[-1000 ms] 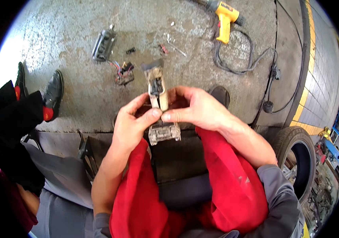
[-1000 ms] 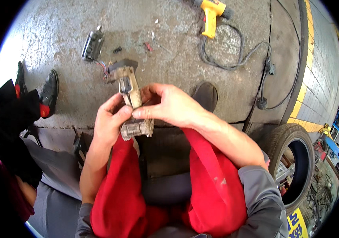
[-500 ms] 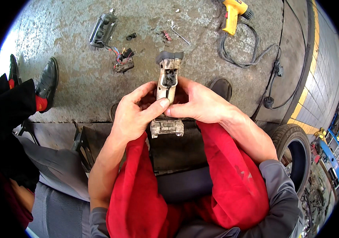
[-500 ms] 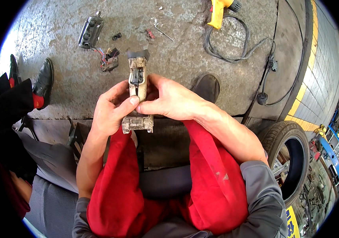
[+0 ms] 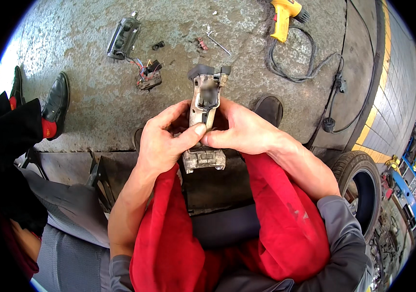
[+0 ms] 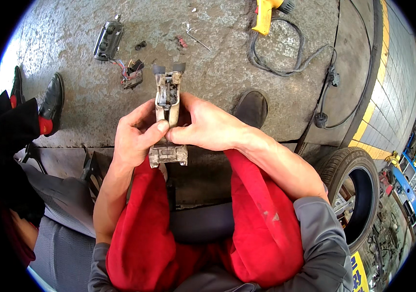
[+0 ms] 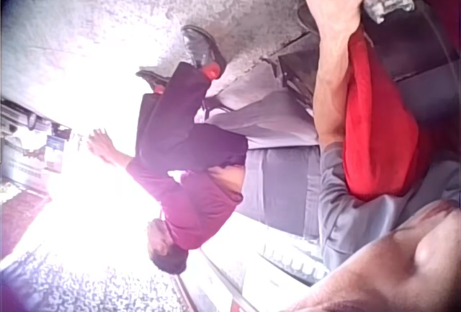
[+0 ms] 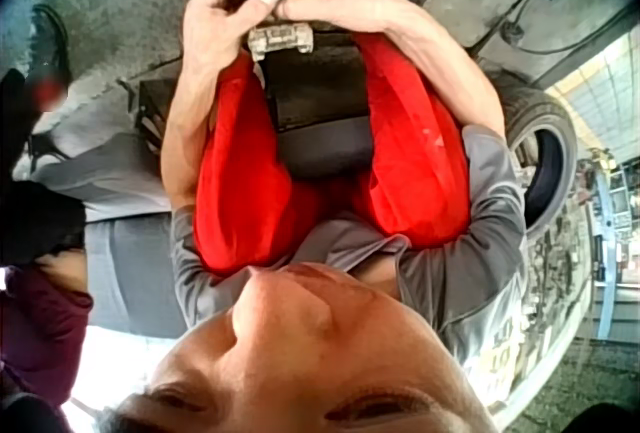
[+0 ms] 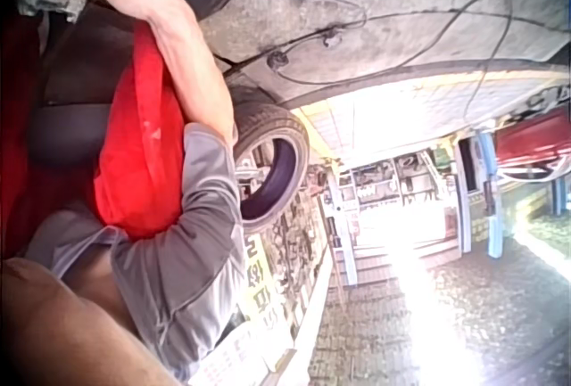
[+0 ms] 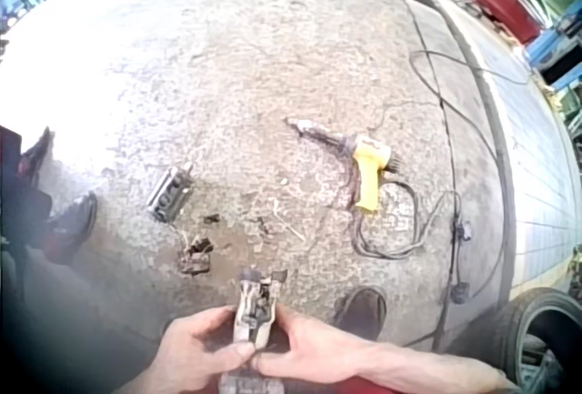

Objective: The person sits on the floor and assembles a mechanical component, likely a car seat motor. They handle a metal bracket, a motor housing, and a wiring harness, connecting the wires and fitting the motor into the bracket.

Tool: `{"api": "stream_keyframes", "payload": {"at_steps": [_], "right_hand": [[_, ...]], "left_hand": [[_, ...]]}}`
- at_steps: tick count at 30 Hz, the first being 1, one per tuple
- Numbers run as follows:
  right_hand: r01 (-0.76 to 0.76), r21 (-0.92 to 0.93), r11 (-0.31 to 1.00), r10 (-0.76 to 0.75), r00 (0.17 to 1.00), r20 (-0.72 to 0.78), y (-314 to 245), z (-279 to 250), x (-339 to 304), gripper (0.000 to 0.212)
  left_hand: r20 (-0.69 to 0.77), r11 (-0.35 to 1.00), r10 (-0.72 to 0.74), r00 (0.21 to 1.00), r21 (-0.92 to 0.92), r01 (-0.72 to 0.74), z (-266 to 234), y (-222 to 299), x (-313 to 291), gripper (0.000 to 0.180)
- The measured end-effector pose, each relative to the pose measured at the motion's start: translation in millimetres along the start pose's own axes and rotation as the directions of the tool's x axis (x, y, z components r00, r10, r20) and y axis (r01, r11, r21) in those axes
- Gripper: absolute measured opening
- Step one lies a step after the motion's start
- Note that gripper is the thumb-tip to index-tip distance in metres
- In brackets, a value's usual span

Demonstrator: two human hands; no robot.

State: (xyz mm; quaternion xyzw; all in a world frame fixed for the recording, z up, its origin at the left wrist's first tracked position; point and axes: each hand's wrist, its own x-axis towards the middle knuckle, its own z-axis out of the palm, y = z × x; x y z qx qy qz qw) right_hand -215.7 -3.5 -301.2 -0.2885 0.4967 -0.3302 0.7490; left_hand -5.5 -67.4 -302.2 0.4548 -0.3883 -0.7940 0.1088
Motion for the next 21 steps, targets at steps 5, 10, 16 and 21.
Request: {"api": "stream_keyframes", "payload": {"at_steps": [5, 10, 16, 21], "right_hand": [[-0.006, -0.068, 0.998, 0.003, 0.999, -0.041, 0.9, -3.0, 0.7, 0.060], [-0.039, 0.140, 0.989, 0.042, 0.999, -0.021, 4.0, -5.7, 3.1, 0.066], [-0.024, -0.126, 0.992, 0.029, 0.999, 0.041, -5.8, -8.4, -4.1, 0.095], [-0.055, 0.024, 0.998, 0.054, 0.997, 0.047, -11.4, -3.4, -1.4, 0.080]], "left_hand": [[0.009, 0.994, -0.020, 1.000, -0.105, 0.021, -1.9, -2.1, 5.2, 0.059], [-0.066, 0.993, -0.005, 0.998, -0.115, -0.003, -11.7, -9.2, 7.3, 0.056], [-0.168, 0.968, 0.063, 0.984, -0.228, -0.101, -13.1, -9.3, 8.9, 0.058], [-0.144, 0.976, 0.052, 0.988, -0.200, -0.081, -12.6, -14.4, 8.8, 0.062]]}}
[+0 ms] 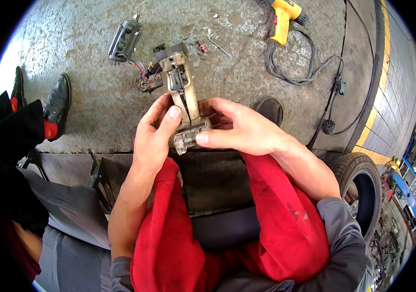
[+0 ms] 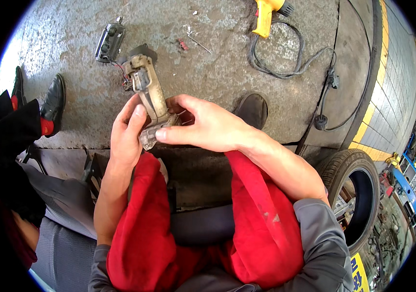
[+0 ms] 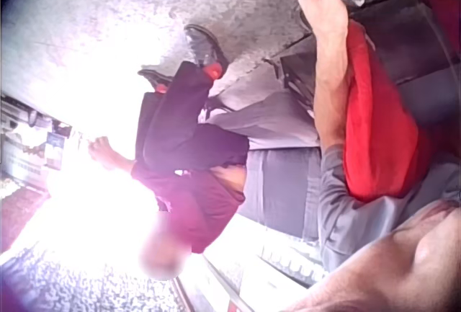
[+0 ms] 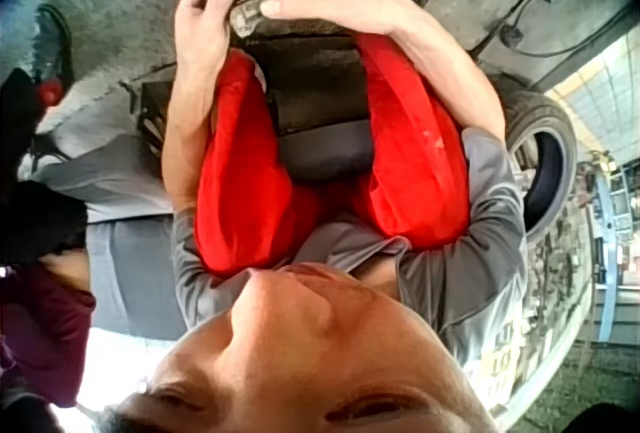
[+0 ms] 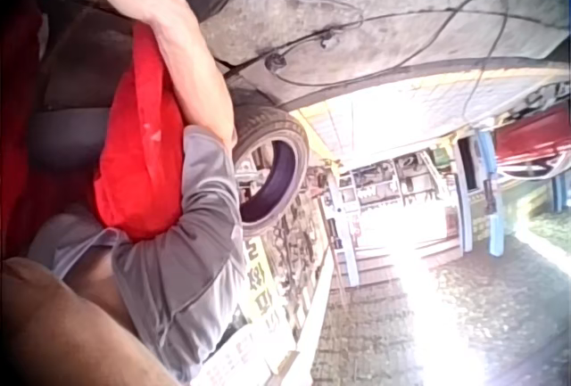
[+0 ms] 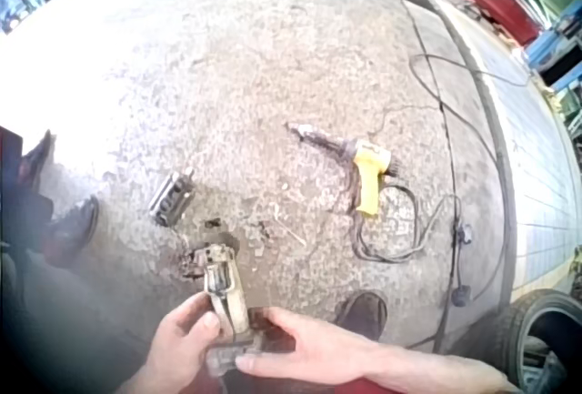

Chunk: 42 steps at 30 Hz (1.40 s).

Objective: The person sits on the floor and assembles a mechanical component, likely a car seat motor. They handle a metal bracket, a motor housing, and a wiring harness, connecting the wires and fitting the motor into the bracket.

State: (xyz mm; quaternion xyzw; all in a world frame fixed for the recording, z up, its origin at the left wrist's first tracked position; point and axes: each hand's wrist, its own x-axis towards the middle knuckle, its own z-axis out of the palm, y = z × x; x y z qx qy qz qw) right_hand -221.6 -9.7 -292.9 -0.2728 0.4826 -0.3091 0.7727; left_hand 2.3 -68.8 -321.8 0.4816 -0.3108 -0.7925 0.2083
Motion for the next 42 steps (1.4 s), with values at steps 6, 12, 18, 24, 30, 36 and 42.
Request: {"api": "stream_keyframes", "payload": {"at_steps": [6, 12, 18, 24, 30, 36, 42], "right_hand": [[-0.051, 0.100, 0.994, 0.056, 0.997, -0.048, 3.1, -9.8, -3.8, 0.072], [-0.025, 0.146, 0.989, 0.031, 0.999, -0.040, -0.3, -6.5, -4.0, 0.069], [-0.052, 0.188, 0.981, 0.050, 0.999, 0.015, 0.8, -7.0, -8.3, 0.066], [-0.056, 0.188, 0.980, 0.057, 0.998, 0.003, 3.4, -7.0, -8.4, 0.073], [0.019, 0.129, 0.991, -0.016, 1.000, -0.021, 6.6, -5.3, -8.9, 0.083], [0.054, -0.095, 0.994, -0.050, 0.998, 0.040, 3.0, -6.8, -15.4, 0.102], [0.032, -0.081, 0.996, -0.026, 0.997, 0.067, 11.8, -3.5, -18.8, 0.103]], "left_hand": [[0.292, 0.992, -0.117, 0.949, -0.014, 0.126, -7.7, 13.2, -11.0, 0.068], [0.239, 0.975, -0.223, 0.945, 0.077, 0.211, 1.7, 30.0, -15.2, 0.070], [0.265, 0.976, -0.210, 0.941, 0.108, 0.188, -0.4, 35.5, -16.1, 0.071], [0.286, 0.974, -0.226, 0.931, 0.063, 0.218, 1.5, 36.8, -16.8, 0.076], [0.325, 0.954, -0.286, 0.901, 0.009, 0.300, -4.8, 25.9, -17.3, 0.085], [0.353, 0.969, -0.247, 0.903, 0.080, 0.233, -5.6, 16.3, -19.6, 0.087], [0.366, 0.973, -0.221, 0.904, 0.147, 0.178, -2.3, 13.6, -26.4, 0.080]]}}
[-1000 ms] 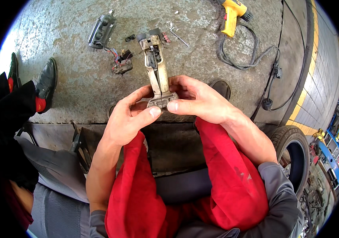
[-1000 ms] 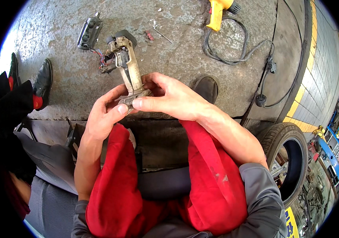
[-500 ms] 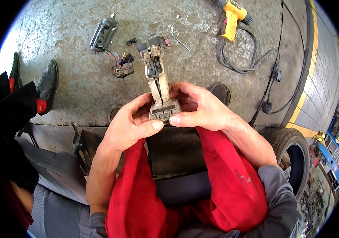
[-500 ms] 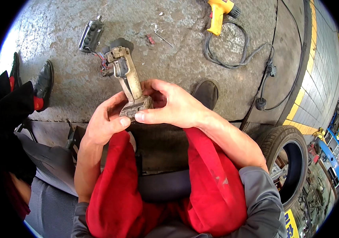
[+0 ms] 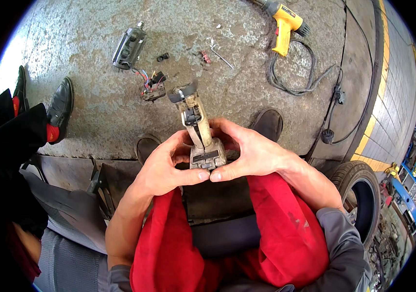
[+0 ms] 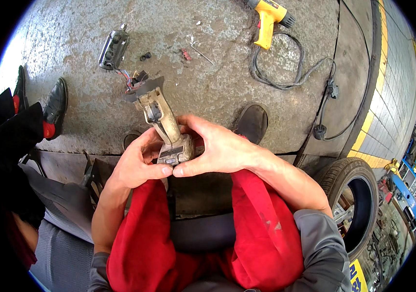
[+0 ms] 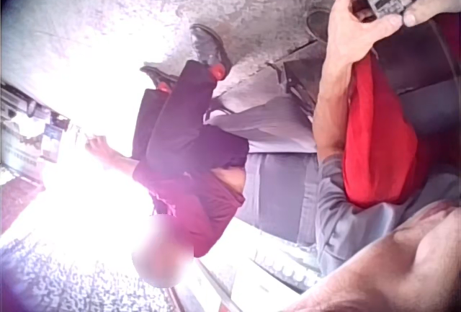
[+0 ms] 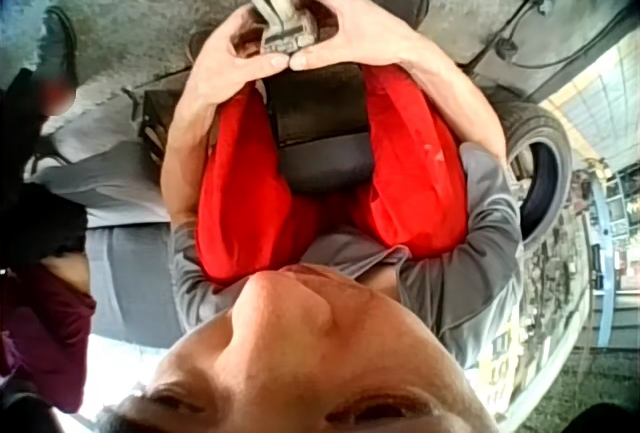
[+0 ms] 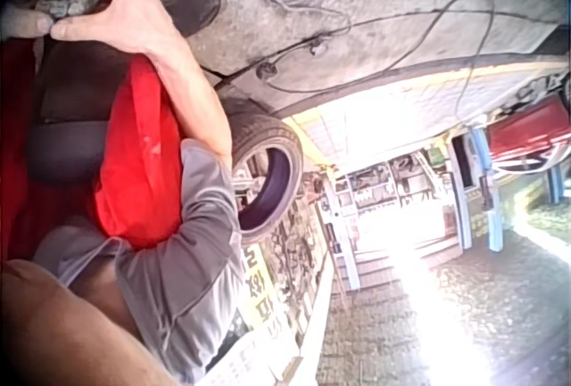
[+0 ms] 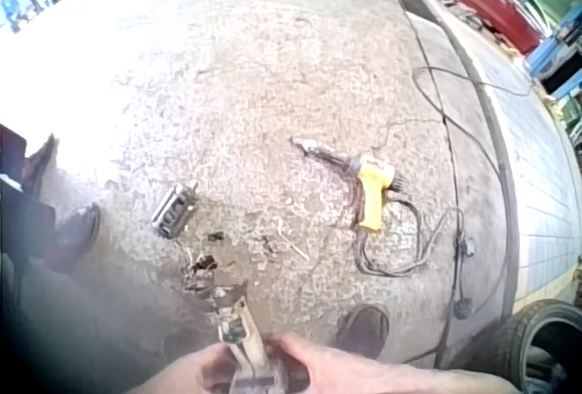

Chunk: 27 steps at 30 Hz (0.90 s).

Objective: The person sits on the floor and assembles a mechanical component, likely a car seat motor. They handle a metal bracket, a motor housing, and a wiring harness, connecting the wires and fitting the motor into the bracket.

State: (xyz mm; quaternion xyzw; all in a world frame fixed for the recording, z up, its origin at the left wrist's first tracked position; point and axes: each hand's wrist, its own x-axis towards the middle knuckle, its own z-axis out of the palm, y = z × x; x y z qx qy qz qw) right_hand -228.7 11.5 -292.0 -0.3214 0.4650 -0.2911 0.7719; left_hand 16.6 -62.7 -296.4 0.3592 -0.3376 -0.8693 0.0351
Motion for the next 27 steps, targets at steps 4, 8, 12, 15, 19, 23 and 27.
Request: {"api": "stream_keyframes", "payload": {"at_steps": [4, 8, 12, 15, 19, 23, 27], "right_hand": [[-0.007, 0.073, 0.997, 0.007, 1.000, -0.003, -2.1, 7.1, -2.1, 0.104], [0.004, 0.067, 0.998, -0.004, 1.000, -0.012, -1.3, 9.9, -4.5, 0.104], [0.015, 0.040, 0.999, -0.015, 1.000, 0.010, 0.0, 8.3, -7.4, 0.102], [0.004, 0.095, 0.995, -0.006, 1.000, 0.029, 1.7, 6.7, -9.8, 0.102], [-0.013, 0.257, 0.966, 0.014, 1.000, 0.000, -1.0, 6.3, -16.7, 0.106], [0.026, 0.230, 0.973, -0.022, 1.000, -0.020, -1.4, 4.4, -16.4, 0.108], [0.050, 0.249, 0.967, -0.042, 0.998, -0.040, -0.2, -13.9, -16.1, 0.102]], "left_hand": [[-0.004, 1.000, 0.025, 1.000, 0.010, -0.025, 0.4, -5.9, -1.1, 0.084], [-0.028, 1.000, 0.030, 0.999, 0.001, -0.030, 3.2, -4.9, -3.6, 0.087], [-0.028, 1.000, -0.017, 0.999, -0.004, 0.017, 8.2, 5.1, -6.9, 0.088], [-0.027, 0.997, -0.015, 1.000, 0.081, 0.017, 6.3, 5.9, -9.2, 0.088], [-0.065, 0.997, -0.008, 0.998, -0.078, 0.003, 2.5, 1.2, -15.3, 0.089], [-0.046, 0.991, -0.017, 0.999, -0.133, 0.011, -0.1, 0.0, -18.5, 0.093], [-0.074, 0.991, 0.015, 0.997, -0.129, -0.024, -9.3, -3.6, -21.2, 0.112]]}}
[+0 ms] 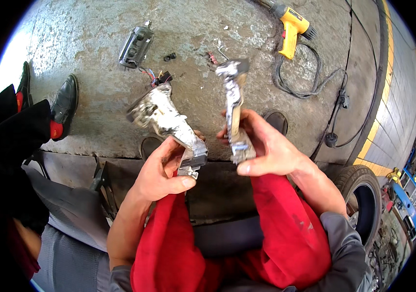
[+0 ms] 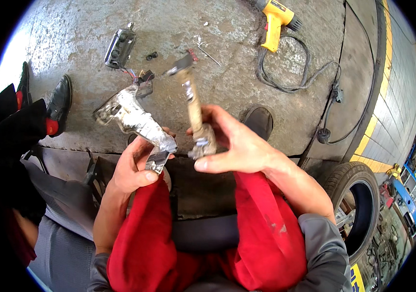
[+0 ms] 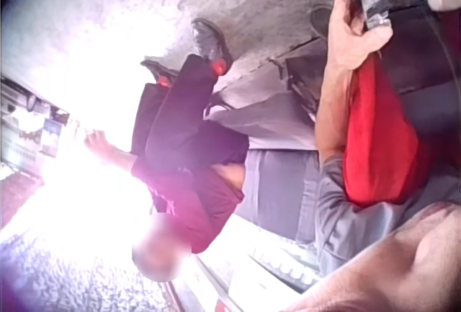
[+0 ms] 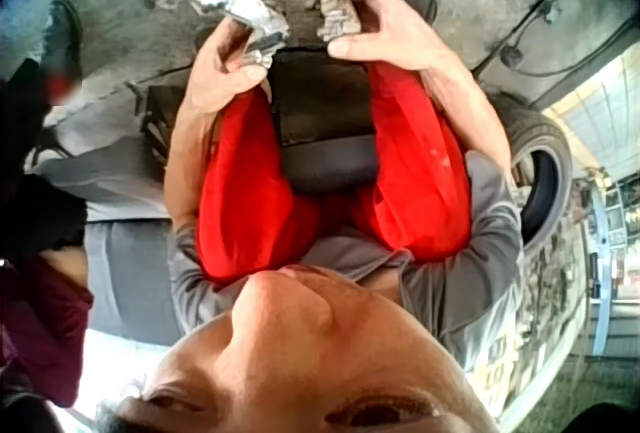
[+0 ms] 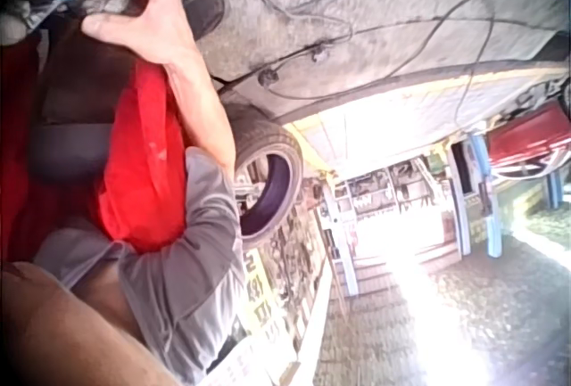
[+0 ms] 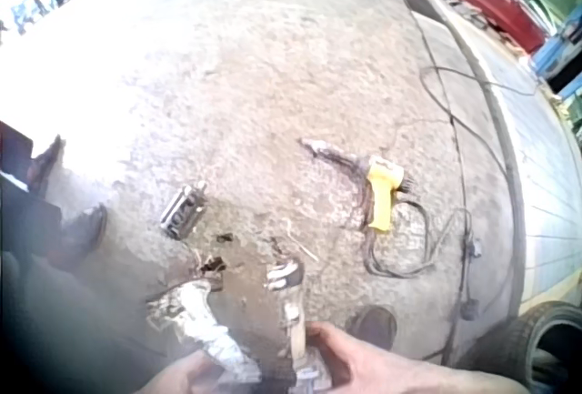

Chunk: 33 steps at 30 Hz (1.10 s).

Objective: The person sits on the floor and assembles a mechanical component, likely a car seat motor. They handle a metal bracket, a motor housing, and a wiring harness, connecting the wires and fitting the motor into the bracket.

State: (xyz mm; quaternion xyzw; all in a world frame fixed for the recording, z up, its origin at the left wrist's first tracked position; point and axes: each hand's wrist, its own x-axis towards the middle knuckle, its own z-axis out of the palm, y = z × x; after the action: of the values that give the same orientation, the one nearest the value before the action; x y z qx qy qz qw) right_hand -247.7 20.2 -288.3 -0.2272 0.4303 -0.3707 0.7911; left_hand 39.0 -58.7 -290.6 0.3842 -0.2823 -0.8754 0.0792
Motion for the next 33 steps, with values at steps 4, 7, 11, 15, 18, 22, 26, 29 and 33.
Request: {"api": "stream_keyframes", "payload": {"at_steps": [4, 7, 11, 15, 18, 22, 26, 29, 33], "right_hand": [[0.006, -0.072, 0.997, -0.015, 0.992, -0.128, 16.5, -31.8, 11.9, 0.100], [-0.008, 0.115, 0.993, 0.021, 0.994, -0.108, 30.3, -44.2, 13.8, 0.101], [-0.009, 0.535, 0.845, -0.056, 0.993, 0.106, 41.0, -48.9, 12.2, 0.106], [-0.015, 0.617, 0.787, -0.126, 0.975, 0.184, 38.4, -45.6, 10.9, 0.114], [-0.023, 0.638, 0.770, -0.129, 0.973, 0.192, 33.0, -38.2, 12.6, 0.117], [-0.028, 0.662, 0.749, -0.138, 0.970, 0.198, 27.1, -31.7, 15.8, 0.123], [-0.066, 0.666, 0.743, -0.129, 0.962, 0.239, 25.1, -27.1, 19.7, 0.130], [-0.103, 0.678, 0.728, -0.126, 0.952, 0.279, 22.2, -21.8, 23.2, 0.130], [-0.137, 0.690, 0.711, -0.126, 0.940, 0.316, 21.6, -17.1, 27.4, 0.131]], "left_hand": [[-0.039, 0.994, 0.079, 0.996, -0.067, -0.081, -14.0, -2.5, -4.6, 0.119], [-0.007, 0.981, 0.080, 0.997, -0.177, -0.080, -30.1, -4.4, -7.6, 0.121], [-0.032, 0.964, 0.075, 0.997, -0.253, -0.080, -39.8, -3.7, -12.7, 0.120], [0.010, 0.959, 0.085, 0.996, -0.273, -0.079, -43.6, -1.6, -11.2, 0.121], [0.033, 0.941, 0.098, 0.995, -0.329, -0.082, -46.5, -0.1, -13.7, 0.119], [0.090, 0.892, 0.127, 0.988, -0.445, -0.074, -47.3, -1.7, -13.4, 0.120], [0.104, 0.888, 0.122, 0.987, -0.456, -0.061, -46.1, 3.8, -18.2, 0.123], [0.115, 0.875, 0.129, 0.985, -0.481, -0.058, -43.7, 9.3, -22.7, 0.124], [0.133, 0.861, 0.128, 0.983, -0.507, -0.043, -42.3, 13.1, -25.9, 0.125]]}}
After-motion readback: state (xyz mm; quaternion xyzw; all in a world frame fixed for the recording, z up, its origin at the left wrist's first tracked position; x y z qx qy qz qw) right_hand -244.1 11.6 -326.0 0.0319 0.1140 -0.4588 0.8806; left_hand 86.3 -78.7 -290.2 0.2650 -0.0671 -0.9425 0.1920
